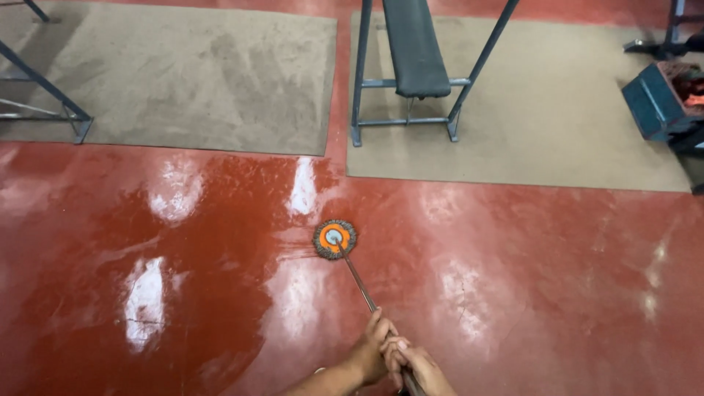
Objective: Mopping the red floor of a gym around workout equipment.
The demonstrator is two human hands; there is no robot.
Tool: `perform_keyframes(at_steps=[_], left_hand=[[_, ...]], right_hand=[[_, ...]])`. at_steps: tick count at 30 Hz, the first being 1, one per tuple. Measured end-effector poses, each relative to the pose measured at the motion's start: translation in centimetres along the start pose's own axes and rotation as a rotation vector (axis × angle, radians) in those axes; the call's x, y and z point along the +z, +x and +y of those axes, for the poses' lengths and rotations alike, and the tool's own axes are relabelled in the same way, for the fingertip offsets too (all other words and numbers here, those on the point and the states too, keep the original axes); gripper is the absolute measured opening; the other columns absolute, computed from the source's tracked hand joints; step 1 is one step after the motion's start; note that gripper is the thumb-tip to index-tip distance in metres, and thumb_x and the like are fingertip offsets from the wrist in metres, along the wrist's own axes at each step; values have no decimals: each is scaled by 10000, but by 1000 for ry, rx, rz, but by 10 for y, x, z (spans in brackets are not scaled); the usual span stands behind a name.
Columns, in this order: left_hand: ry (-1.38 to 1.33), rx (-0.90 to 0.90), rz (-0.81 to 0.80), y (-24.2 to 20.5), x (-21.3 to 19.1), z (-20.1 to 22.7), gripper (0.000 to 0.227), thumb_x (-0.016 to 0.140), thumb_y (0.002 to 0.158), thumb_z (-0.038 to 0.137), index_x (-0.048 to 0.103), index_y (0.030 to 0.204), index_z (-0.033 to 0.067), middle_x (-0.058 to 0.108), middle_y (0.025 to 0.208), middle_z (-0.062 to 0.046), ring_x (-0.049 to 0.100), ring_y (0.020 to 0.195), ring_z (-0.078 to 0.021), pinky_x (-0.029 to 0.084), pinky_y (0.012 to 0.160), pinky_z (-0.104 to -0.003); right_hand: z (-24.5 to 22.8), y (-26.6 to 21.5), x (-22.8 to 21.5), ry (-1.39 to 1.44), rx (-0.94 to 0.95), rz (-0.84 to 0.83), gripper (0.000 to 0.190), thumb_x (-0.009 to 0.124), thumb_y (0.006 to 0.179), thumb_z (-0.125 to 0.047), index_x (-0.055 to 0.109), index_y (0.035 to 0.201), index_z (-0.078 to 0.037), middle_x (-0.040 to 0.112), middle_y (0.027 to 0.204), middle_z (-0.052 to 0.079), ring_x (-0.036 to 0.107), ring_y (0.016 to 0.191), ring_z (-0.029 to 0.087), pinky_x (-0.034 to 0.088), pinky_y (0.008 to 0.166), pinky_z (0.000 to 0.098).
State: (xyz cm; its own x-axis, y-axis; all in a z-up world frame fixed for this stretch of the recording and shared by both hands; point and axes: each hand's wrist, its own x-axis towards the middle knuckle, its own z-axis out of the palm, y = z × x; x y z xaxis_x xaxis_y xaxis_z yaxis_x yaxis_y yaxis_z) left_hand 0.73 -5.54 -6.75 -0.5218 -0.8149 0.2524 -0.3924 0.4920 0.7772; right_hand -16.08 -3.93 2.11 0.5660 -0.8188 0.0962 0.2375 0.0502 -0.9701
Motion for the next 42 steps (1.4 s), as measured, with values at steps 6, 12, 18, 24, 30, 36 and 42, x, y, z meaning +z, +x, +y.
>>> perform_keyframes(at_steps=[6, 12, 18, 24, 30, 36, 42], left_hand=[[-7, -159, 59, 24, -19, -26, 255, 758, 879, 188, 593, 1033, 68, 584, 1194, -186, 391, 1417, -511, 315, 1182, -552], [65, -465, 25, 76, -33, -67, 506, 831, 774, 167, 549, 1193, 148, 494, 1352, -195, 413, 1323, -478, 371, 1076, -531], [-115, -506, 4, 99, 13, -66, 642, 812, 769, 115, 426, 1280, 163, 402, 1312, -214, 557, 1148, -359, 505, 1005, -424], [-183, -334, -102, 124, 84, -44, 624, 845, 823, 145, 415, 1275, 125, 424, 1265, -234, 590, 1077, -334, 425, 1088, -434], [-208, -227, -308, 176, 107, 4, 573, 775, 832, 88, 419, 1280, 102, 475, 1129, -196, 613, 977, -308, 347, 1101, -483], [-255, -121, -584, 202, 204, 3, 453, 697, 899, 39, 534, 1312, 130, 582, 1151, -104, 666, 1055, -253, 273, 1168, -508], [-314, 231, -709, 222, 289, 67, 605, 742, 839, 82, 513, 1396, 143, 706, 1109, -58, 630, 1170, -234, 272, 1240, -508]], right_hand=[[59, 22, -11, 218, 290, 297, 531, 287, 1034, -338, 605, 728, -41, 573, 678, 105, 521, 689, 280, 416, 730, 399], [61, 88, -49, 98, -88, 126, 532, 275, 1120, -321, 501, 744, -21, 555, 741, 99, 528, 716, 206, 468, 733, 334], [45, 58, -92, -18, 50, 143, 548, 254, 1069, -316, 558, 747, 7, 556, 805, 111, 522, 721, 219, 449, 701, 345], [2, -5, -125, -138, -71, 221, 669, 214, 1124, -359, 523, 658, 9, 571, 799, 135, 548, 855, 242, 461, 839, 350], [-36, -47, -144, -103, 0, 449, 587, 249, 1077, -311, 545, 700, 28, 584, 807, 148, 547, 807, 242, 467, 753, 358], [-14, -128, -190, -155, -66, 600, 561, 251, 1096, -323, 528, 736, 7, 597, 794, 142, 551, 752, 220, 473, 752, 339], [-1, -228, -222, -7, 95, 899, 572, 257, 1033, -319, 627, 790, 44, 611, 859, 115, 552, 740, 213, 455, 700, 349]])
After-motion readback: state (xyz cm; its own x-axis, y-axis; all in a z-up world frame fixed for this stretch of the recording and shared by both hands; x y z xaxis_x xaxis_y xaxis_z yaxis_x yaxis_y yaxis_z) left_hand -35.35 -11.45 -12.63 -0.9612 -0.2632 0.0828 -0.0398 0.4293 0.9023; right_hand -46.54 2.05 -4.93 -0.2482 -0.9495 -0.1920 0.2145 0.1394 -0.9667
